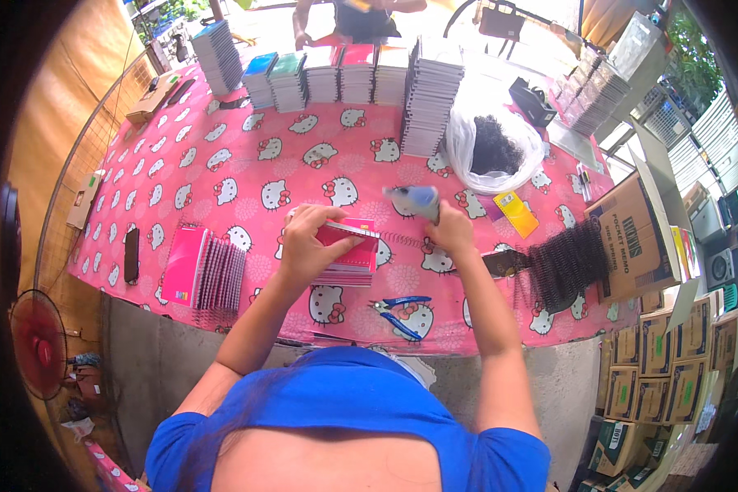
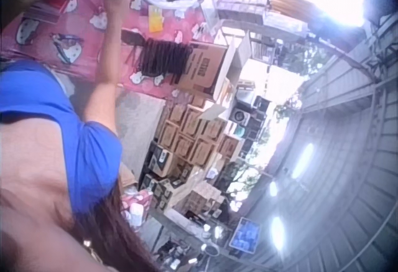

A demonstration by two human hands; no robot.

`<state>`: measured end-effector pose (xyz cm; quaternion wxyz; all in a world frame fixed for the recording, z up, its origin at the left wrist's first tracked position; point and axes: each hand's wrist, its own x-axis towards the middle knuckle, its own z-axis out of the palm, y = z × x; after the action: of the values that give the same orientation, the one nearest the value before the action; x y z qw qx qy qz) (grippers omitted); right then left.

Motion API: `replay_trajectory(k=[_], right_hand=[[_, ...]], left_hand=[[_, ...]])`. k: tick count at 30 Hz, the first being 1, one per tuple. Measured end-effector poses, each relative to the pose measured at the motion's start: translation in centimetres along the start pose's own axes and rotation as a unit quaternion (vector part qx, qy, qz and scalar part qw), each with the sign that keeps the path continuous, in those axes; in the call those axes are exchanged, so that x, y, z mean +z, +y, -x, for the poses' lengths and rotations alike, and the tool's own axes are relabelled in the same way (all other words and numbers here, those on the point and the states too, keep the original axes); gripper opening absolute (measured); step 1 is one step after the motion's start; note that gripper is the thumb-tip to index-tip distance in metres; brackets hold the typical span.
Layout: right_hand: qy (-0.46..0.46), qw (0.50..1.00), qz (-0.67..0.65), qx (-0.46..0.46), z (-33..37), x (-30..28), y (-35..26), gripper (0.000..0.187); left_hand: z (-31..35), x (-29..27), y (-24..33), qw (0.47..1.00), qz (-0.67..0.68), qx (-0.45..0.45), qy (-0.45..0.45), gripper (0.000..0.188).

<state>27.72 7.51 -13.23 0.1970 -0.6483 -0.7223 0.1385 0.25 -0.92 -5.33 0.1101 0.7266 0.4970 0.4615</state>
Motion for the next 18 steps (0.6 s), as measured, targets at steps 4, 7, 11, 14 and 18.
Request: replay_trajectory(k=[4, 7, 11, 14, 18], right_hand=[[-0.071, 0.865, -0.485, -0.104, 0.5, -2.2, -1.2, 0.042], [-0.145, 0.915, -0.366, -0.093, 0.8, -6.5, -4.4, 0.043], [-0.127, 0.833, -0.534, -0.078, 0.9, -6.7, -6.2, 0.041], [-0.029, 0.984, -0.115, -0.135, -1.0, -5.8, -5.2, 0.034], [-0.178, 0.9, -0.377, -0.129, -0.6, -7.4, -7.9, 0.033]], left_hand=[[-0.6, 0.2, 0.1, 0.999, -0.017, 0.029, 0.01, 0.034], [-1.1, -0.4, 0.7, 1.0, -0.004, -0.016, -0.016, 0.036], [-0.8, -0.1, 0.3, 0.998, 0.035, -0.048, -0.025, 0.036], [-1.4, -0.5, 0.8, 0.995, 0.061, -0.058, -0.055, 0.039], [-0.5, -0.8, -1.2, 0.999, 0.014, -0.006, 0.031, 0.045]])
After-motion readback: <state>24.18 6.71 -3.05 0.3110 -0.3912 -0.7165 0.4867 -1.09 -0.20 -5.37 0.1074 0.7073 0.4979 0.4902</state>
